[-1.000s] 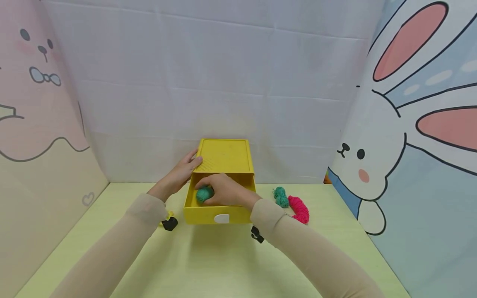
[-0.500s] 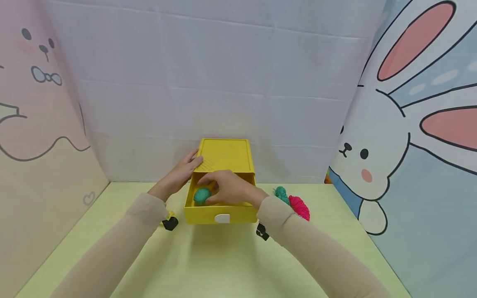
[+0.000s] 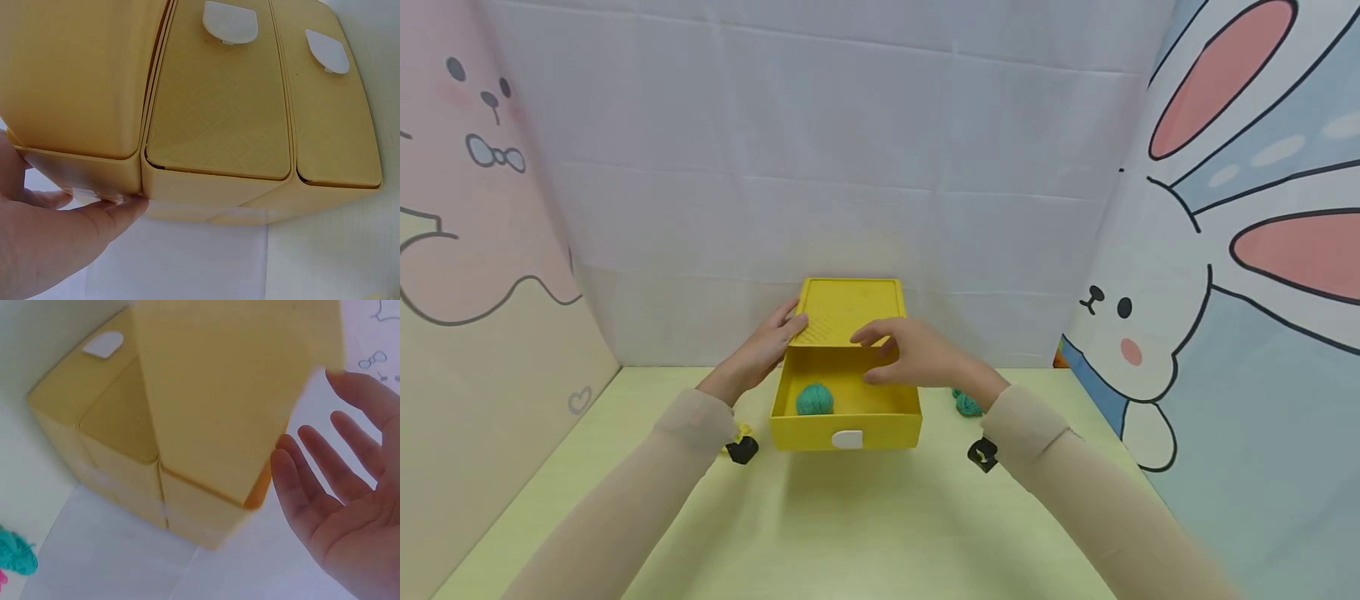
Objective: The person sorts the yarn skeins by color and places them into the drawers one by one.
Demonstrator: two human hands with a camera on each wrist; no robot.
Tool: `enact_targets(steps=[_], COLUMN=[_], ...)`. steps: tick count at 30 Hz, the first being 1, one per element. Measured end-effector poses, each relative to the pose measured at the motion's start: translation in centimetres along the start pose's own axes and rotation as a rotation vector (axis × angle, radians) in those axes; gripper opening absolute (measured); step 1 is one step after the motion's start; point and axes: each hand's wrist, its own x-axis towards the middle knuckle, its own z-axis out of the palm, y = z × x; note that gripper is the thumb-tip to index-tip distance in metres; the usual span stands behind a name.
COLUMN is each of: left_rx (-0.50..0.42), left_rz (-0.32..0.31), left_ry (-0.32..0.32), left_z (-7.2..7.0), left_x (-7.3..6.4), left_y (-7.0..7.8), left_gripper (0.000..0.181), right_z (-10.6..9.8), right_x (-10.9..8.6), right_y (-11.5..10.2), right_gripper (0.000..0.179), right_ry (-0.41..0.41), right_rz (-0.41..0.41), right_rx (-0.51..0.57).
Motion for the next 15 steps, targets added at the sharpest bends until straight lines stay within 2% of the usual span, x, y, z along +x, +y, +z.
enact_targets(steps=[5, 15], left_rx=[0.01, 0.005], left_rz=[-0.007, -0.01], left_ry=[0.006, 0.007], left_z=[-0.1, -0.2], left_x=[-0.1, -0.2], left_y=[-0.1, -0.1], left_gripper=[0.068, 0.068], right_z=[-1.4, -2.0], right_x=[-1.7, -4.0], right_y=[1.2, 5.0], right_gripper=[0.051, 0.05], right_ry=[0.031, 0.092], right_rz=[0.033, 0.17], right_rx=[-0.002, 0.002])
